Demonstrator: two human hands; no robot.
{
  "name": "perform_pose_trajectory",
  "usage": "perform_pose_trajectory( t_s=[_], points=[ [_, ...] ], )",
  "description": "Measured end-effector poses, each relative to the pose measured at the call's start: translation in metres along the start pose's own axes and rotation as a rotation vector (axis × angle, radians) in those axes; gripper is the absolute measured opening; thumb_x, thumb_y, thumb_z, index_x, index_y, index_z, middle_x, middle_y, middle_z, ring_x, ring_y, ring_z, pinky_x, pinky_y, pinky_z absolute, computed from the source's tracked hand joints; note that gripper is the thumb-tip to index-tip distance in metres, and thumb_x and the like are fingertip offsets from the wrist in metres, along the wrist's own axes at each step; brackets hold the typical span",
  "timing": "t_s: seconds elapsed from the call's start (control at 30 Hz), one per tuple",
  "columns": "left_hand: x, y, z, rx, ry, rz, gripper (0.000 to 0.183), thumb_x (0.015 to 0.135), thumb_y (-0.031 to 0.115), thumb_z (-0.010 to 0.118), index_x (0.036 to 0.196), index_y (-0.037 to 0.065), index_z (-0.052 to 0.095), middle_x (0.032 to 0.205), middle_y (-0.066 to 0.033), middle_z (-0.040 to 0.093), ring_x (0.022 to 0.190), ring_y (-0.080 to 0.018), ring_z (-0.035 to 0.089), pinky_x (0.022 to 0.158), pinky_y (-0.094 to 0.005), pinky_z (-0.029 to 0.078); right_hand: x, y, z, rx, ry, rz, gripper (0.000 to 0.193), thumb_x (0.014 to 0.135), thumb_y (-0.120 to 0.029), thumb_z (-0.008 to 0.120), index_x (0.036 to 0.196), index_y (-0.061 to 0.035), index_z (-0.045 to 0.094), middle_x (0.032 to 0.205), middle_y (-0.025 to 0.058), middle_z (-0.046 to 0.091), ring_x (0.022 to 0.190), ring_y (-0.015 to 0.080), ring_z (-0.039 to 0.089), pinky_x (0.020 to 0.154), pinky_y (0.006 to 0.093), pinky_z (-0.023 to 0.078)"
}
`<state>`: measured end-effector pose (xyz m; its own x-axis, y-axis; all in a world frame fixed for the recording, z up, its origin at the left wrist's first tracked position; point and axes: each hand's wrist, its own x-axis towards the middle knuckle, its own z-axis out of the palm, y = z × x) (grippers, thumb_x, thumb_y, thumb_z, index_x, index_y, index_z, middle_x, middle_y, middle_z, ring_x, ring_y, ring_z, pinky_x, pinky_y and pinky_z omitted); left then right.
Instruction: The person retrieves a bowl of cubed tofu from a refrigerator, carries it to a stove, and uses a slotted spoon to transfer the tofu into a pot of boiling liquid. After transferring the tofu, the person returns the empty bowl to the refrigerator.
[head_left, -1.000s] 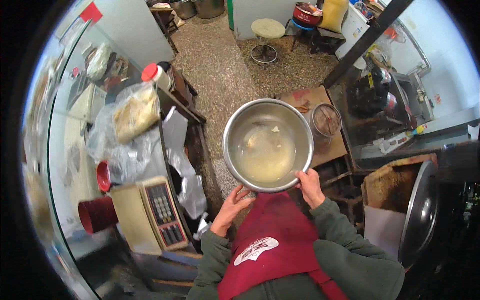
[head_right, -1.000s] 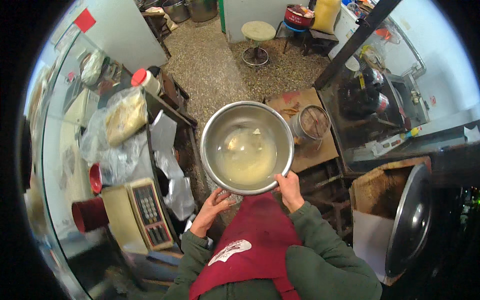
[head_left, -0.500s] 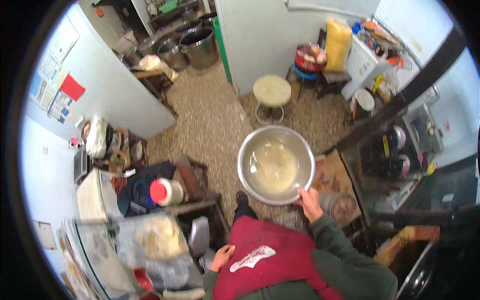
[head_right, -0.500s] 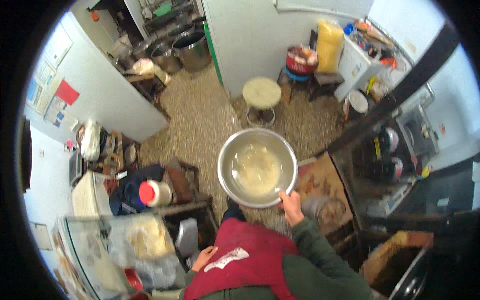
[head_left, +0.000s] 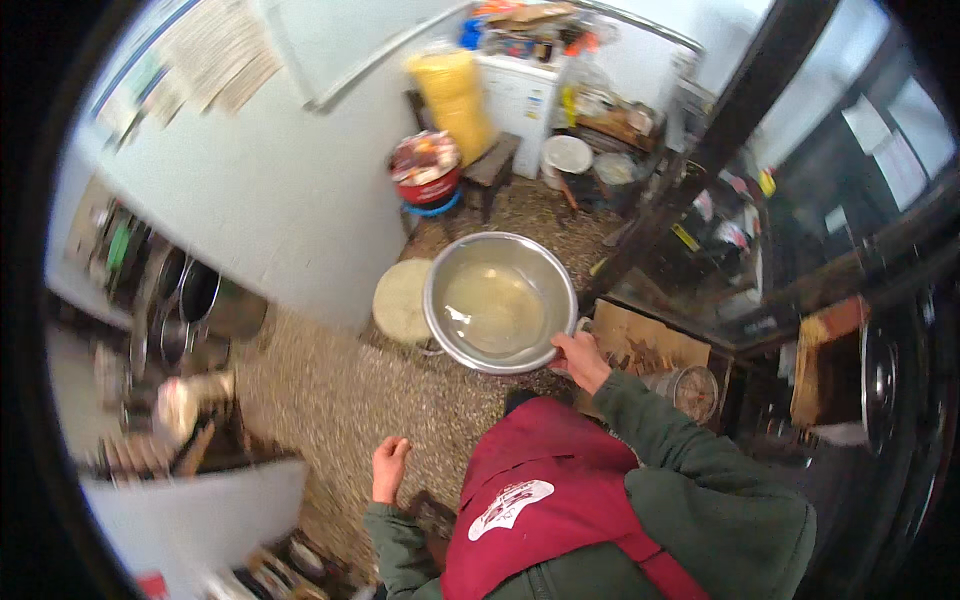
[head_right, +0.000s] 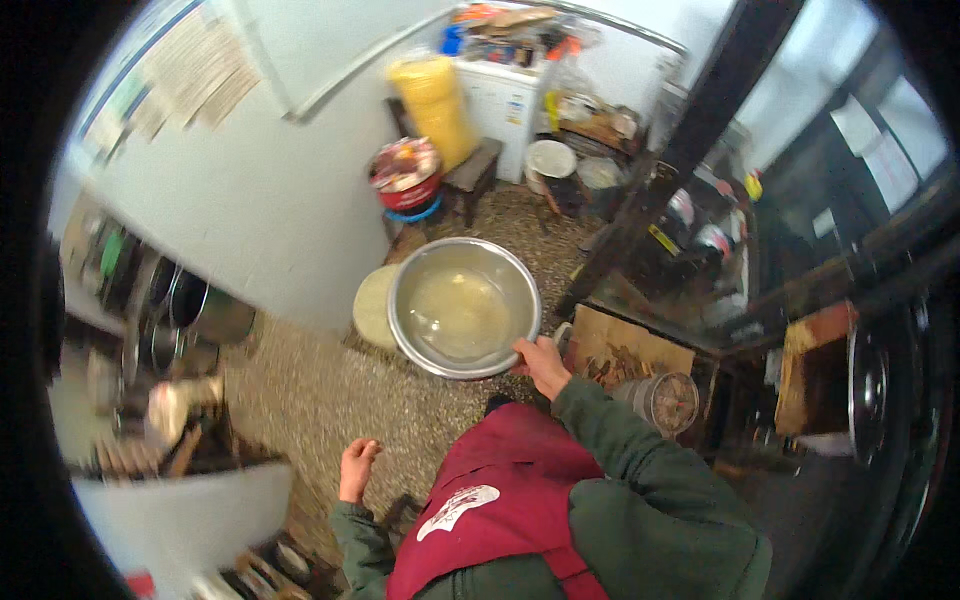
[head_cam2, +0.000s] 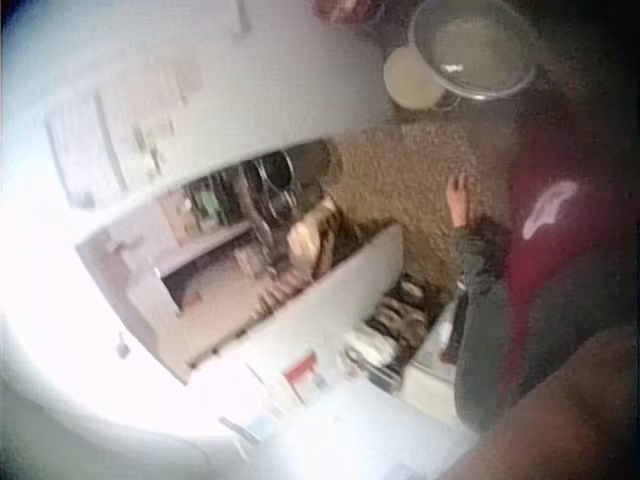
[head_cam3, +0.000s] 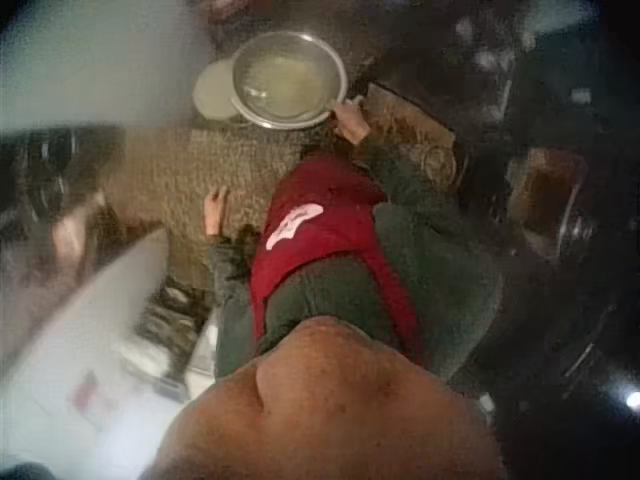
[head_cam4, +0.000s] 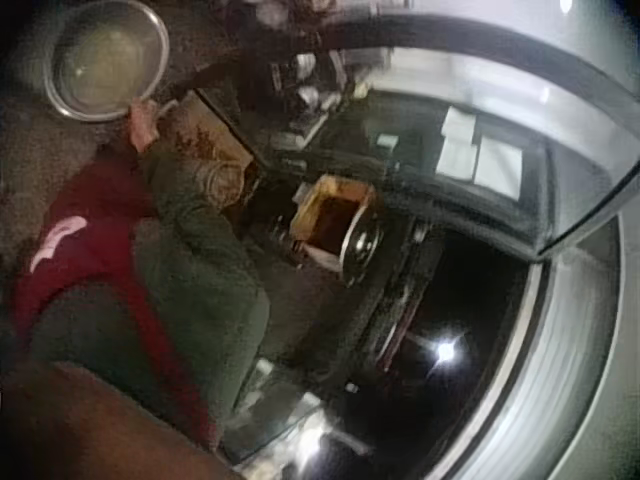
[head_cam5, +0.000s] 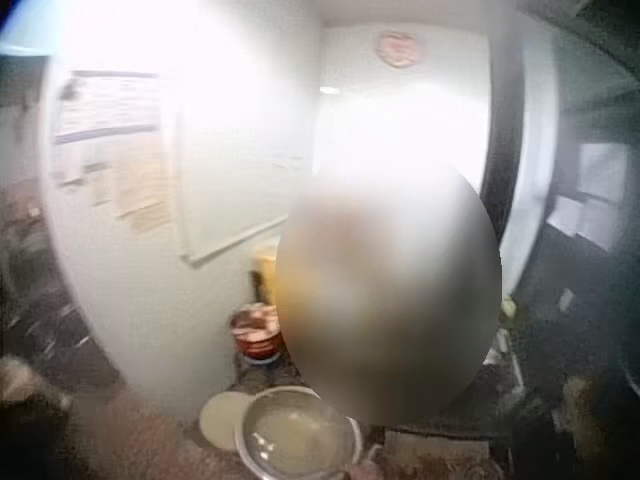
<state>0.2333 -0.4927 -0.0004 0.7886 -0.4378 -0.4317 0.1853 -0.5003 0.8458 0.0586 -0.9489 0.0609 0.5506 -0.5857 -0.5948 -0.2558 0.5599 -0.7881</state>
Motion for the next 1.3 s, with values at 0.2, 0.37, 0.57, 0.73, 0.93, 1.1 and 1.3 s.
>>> perform_pose_trajectory(
  t_s=[0.2,0.37,0.57,0.73,0.93,1.1,1.3],
  points=[
    [0.158,-0.003,-0.02,0.246,-0.092,-0.164,0.03,0.106,0.03,0.067,0.115,0.001,0.071,0.101,-0.007,0.074,0.09,-0.0181,0.067,0.076,-0.0394,0.053,0.106,-0.068,0.006,0.075,0.131,-0.111,0.023,0.096,-0.015,0.066,0.099,0.0071,0.068,0.086,0.0115,0.071,0.069,0.0207,0.069,0.061,0.0385,0.06],
    [0.222,0.026,0.051,0.127,-0.351,-0.297,0.03,0.103,0.029,0.066,0.104,-0.001,0.073,0.092,-0.0059,0.075,0.086,-0.017,0.067,0.072,-0.0364,0.053,0.19,-0.147,-0.015,0.237,0.248,-0.04,0.022,0.096,-0.014,0.064,0.104,0.006,0.068,0.09,0.0116,0.072,0.072,0.0216,0.071,0.061,0.0404,0.062],
    [0.362,0.146,0.124,0.319,-0.535,-0.215,0.028,0.104,0.027,0.066,0.107,0.0,0.072,0.096,-0.0057,0.074,0.087,-0.0167,0.067,0.073,-0.0351,0.053,0.292,-0.225,-0.06,0.421,0.391,-0.155,0.024,0.096,-0.013,0.064,0.11,0.006,0.066,0.097,0.0115,0.072,0.076,0.0225,0.072,0.064,0.0389,0.063],
    [0.538,0.261,0.204,0.399,-0.64,-0.11,0.026,0.105,0.026,0.065,0.11,0.0,0.071,0.1,-0.0055,0.074,0.088,-0.0164,0.067,0.074,-0.034,0.053,0.383,-0.306,-0.115,0.597,0.545,-0.242,0.026,0.096,-0.013,0.063,0.112,0.0078,0.066,0.097,0.0119,0.073,0.079,0.0213,0.074,0.062,0.0344,0.063],
    [0.745,0.417,0.336,0.413,-0.811,0.01,0.025,0.106,0.025,0.065,0.113,0.001,0.069,0.104,-0.0053,0.074,0.089,-0.0161,0.068,0.075,-0.0327,0.053,0.483,-0.412,-0.223,0.675,0.718,-0.276,0.02,0.097,-0.015,0.063,0.107,0.0014,0.067,0.091,0.0073,0.069,0.076,0.0175,0.067,0.064,0.0329,0.06],
    [0.85,0.542,0.44,0.255,-0.875,-0.085,0.022,0.109,0.025,0.06,0.113,0.005,0.068,0.108,-0.0055,0.075,0.096,-0.0147,0.071,0.079,-0.0303,0.055,0.551,-0.475,-0.35,0.796,0.813,-0.361,0.025,0.098,-0.016,0.062,0.112,0.0043,0.065,0.097,0.0097,0.069,0.075,0.018,0.066,0.061,0.032,0.061],
    [0.91,0.62,0.534,0.365,-0.842,-0.104,0.024,0.107,0.03,0.064,0.115,0.008,0.069,0.113,-0.0058,0.075,0.099,-0.0153,0.072,0.082,-0.0301,0.056,0.62,-0.504,-0.539,0.934,0.657,-0.422,0.02,0.099,-0.013,0.061,0.105,0.0058,0.062,0.091,0.0108,0.067,0.083,0.0257,0.074,0.069,0.0308,0.068]
  ],
)
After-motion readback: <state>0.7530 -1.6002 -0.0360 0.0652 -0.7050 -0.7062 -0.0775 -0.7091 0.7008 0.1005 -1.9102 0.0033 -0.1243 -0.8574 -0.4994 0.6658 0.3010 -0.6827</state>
